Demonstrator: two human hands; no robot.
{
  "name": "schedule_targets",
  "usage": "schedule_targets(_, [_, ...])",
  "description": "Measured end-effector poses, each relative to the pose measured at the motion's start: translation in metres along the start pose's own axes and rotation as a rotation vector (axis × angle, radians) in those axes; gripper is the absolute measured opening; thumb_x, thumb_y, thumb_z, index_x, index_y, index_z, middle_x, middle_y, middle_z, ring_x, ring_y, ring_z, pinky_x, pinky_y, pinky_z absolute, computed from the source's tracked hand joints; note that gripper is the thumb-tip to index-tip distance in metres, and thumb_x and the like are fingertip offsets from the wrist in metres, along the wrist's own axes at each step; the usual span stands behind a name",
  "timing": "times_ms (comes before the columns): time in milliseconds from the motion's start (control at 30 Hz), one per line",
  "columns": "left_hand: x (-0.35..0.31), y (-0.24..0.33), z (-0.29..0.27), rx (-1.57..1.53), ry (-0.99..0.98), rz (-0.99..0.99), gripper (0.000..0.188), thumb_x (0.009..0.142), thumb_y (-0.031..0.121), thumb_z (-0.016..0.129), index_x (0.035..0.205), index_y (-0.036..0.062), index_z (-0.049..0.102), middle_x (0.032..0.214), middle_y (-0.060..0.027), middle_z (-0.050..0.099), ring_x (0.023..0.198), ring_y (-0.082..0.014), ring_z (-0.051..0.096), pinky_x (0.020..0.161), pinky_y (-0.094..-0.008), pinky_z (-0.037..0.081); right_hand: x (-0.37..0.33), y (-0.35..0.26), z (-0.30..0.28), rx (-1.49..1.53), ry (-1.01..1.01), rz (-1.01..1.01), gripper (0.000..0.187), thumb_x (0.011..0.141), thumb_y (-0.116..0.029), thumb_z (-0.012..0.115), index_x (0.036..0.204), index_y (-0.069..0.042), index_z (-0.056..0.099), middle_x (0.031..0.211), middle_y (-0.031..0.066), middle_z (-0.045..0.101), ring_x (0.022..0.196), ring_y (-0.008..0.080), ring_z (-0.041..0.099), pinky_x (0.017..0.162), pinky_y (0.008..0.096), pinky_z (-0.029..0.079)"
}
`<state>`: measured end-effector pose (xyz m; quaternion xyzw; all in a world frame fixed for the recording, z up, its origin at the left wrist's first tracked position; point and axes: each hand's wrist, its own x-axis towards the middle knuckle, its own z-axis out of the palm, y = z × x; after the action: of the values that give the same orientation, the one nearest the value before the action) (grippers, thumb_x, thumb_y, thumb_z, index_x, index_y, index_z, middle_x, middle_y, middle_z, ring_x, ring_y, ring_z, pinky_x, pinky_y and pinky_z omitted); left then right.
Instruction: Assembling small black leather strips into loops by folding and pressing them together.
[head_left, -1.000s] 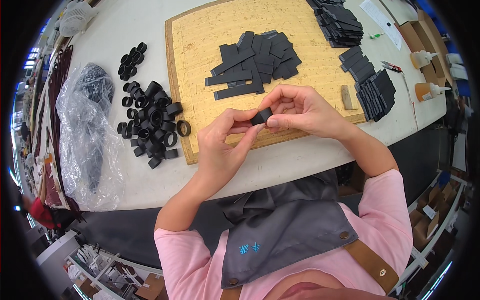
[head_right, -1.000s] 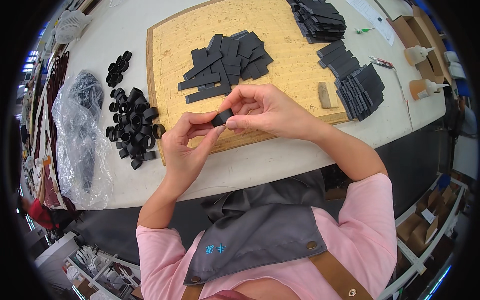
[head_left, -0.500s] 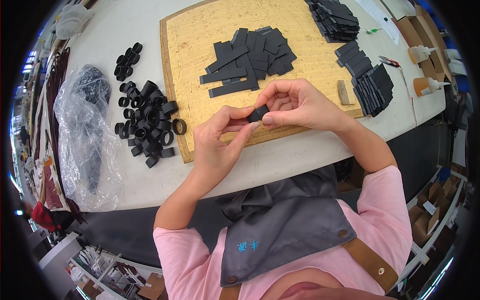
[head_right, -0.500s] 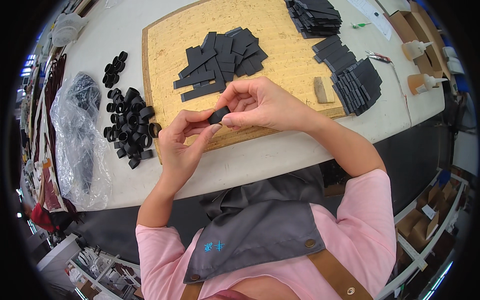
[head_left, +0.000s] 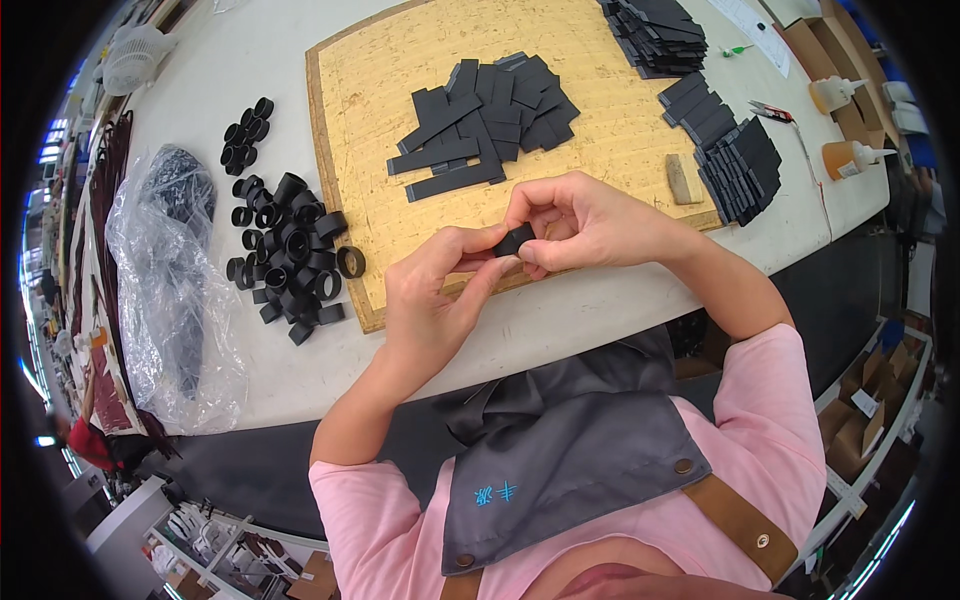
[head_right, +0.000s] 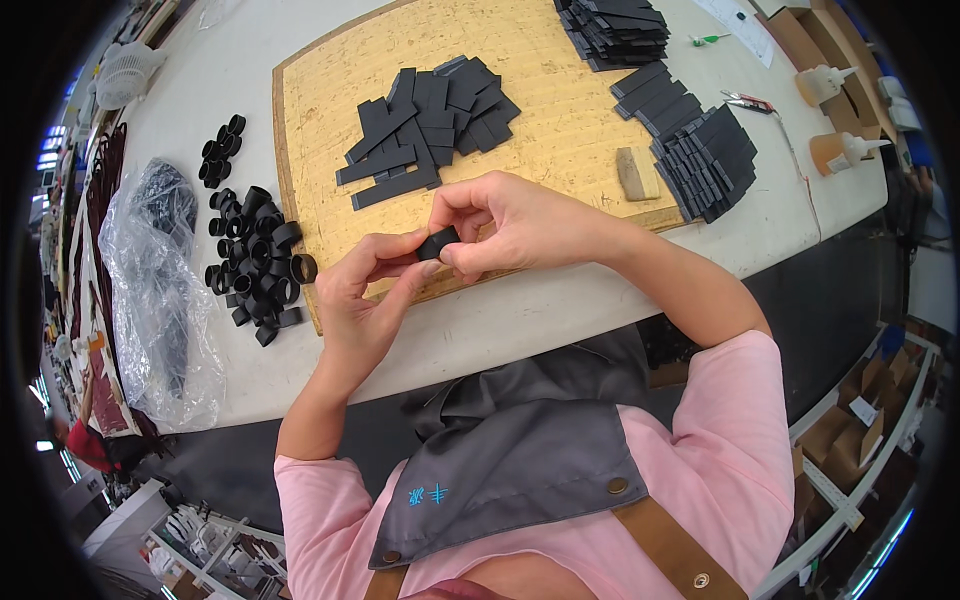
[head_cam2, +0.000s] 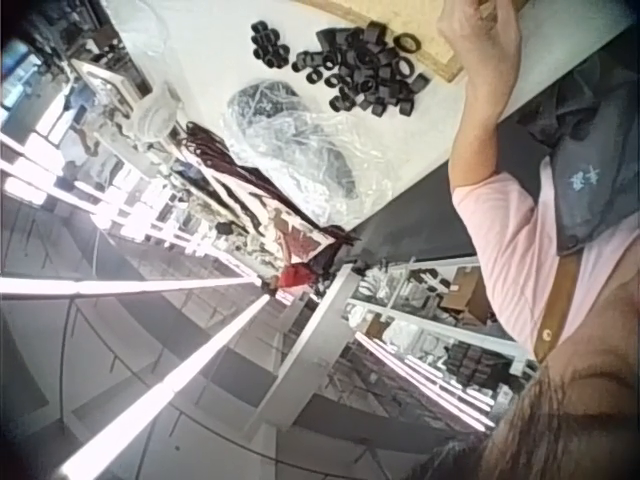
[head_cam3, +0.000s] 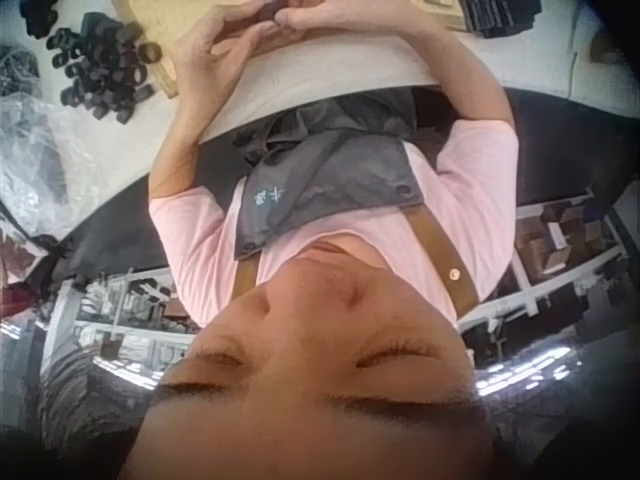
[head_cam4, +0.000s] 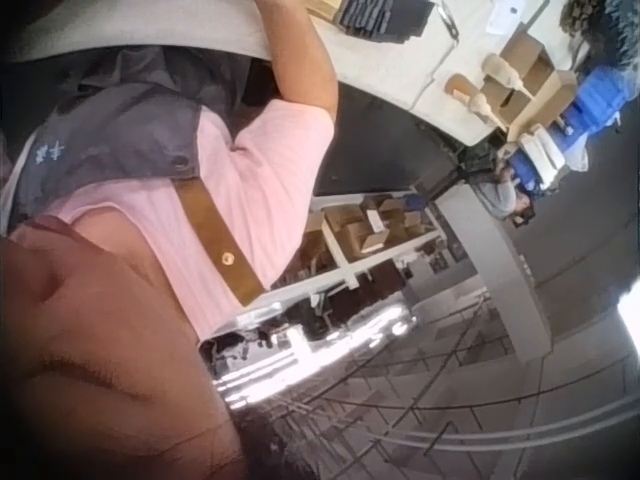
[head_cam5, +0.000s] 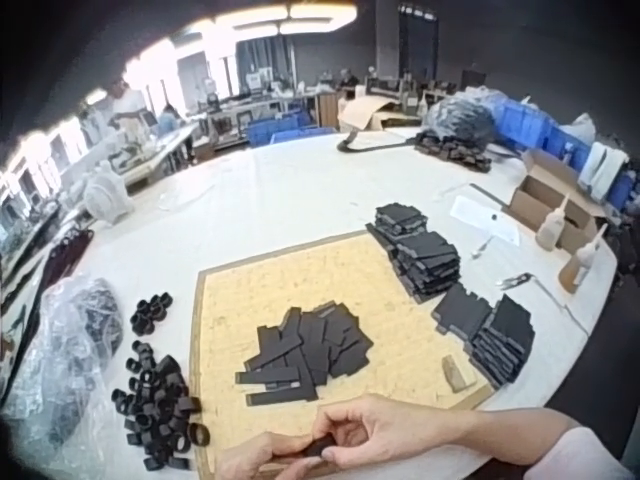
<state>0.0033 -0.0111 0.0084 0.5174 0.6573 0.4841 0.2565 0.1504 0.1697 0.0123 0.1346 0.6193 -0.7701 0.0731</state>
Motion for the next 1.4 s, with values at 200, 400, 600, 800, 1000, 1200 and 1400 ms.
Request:
schedule_targets(200, [-0.001,0.002,0.000,0.069,-0.112,0.037,0.025,0.088,-0.001,0.077,0.111,-0.0027,0.070,0.096,-0.0143,0.074,0.087,-0.0221,0.077,0.077,-0.0301,0.062,0.001,0.015,0.002,-0.049,-0.023,0.051,0.015,0.087,-0.012,0.071,0.094,-0.004,0.060,0.079,0.0008,0.067,0.075,0.0044,0.065,0.065,0.0212,0.046])
schedule_targets(400, [0.002,-0.001,0.000,0.065,-0.047,0.025,0.022,0.088,0.001,0.077,0.109,-0.0019,0.070,0.095,-0.0135,0.073,0.085,-0.0231,0.076,0.076,-0.0310,0.062,-0.001,0.001,-0.004,0.120,0.012,0.127,0.019,0.095,-0.020,0.071,0.099,-0.002,0.065,0.082,0.0023,0.067,0.079,0.0086,0.069,0.069,0.0249,0.054])
schedule_targets(600, [-0.001,-0.003,0.008,0.107,-0.062,0.028,0.022,0.088,0.000,0.077,0.109,-0.0014,0.070,0.095,-0.0131,0.074,0.087,-0.0227,0.077,0.076,-0.0312,0.063,0.001,0.006,-0.001,-0.199,0.003,0.126,0.020,0.098,-0.019,0.071,0.095,-0.003,0.060,0.085,0.0016,0.065,0.085,0.0080,0.068,0.067,0.0221,0.051])
schedule_targets(800, [0.002,-0.009,0.008,-0.010,-0.009,0.001,0.022,0.088,0.001,0.078,0.107,-0.0025,0.068,0.097,-0.0129,0.075,0.087,-0.0216,0.077,0.076,-0.0309,0.063,0.003,0.000,-0.006,0.147,0.044,0.148,0.018,0.103,-0.021,0.064,0.105,-0.003,0.061,0.091,0.0013,0.064,0.077,0.0066,0.062,0.067,0.0226,0.053])
schedule_targets(1000, [-0.002,-0.010,0.009,0.082,-0.015,0.042,0.021,0.088,0.001,0.078,0.105,-0.0037,0.066,0.097,-0.0134,0.075,0.088,-0.0202,0.077,0.077,-0.0302,0.063,-0.002,0.004,0.006,-0.270,0.010,0.015,0.018,0.105,-0.020,0.061,0.108,-0.002,0.060,0.087,0.0019,0.063,0.075,0.0063,0.061,0.063,0.0236,0.052])
schedule_targets(1200, [0.002,-0.023,0.017,-0.144,-0.007,-0.127,0.022,0.088,0.001,0.079,0.104,-0.0033,0.065,0.097,-0.0113,0.075,0.088,-0.0178,0.076,0.080,-0.0287,0.063,0.003,0.011,0.010,-0.289,0.137,-0.002,0.015,0.104,-0.017,0.061,0.104,-0.002,0.059,0.078,-0.0009,0.057,0.068,0.0051,0.051,0.057,0.0243,0.047])
schedule_targets(1400, [0.003,-0.022,0.020,-0.389,0.020,-0.286,0.020,0.090,-0.001,0.077,0.103,-0.0046,0.061,0.096,-0.0126,0.074,0.088,-0.0138,0.074,0.080,-0.0253,0.061,0.008,0.023,0.016,-0.368,0.259,-0.178,0.020,0.105,-0.018,0.060,0.092,-0.002,0.060,0.073,-0.0041,0.048,0.065,0.0048,0.041,0.052,0.0260,0.033])
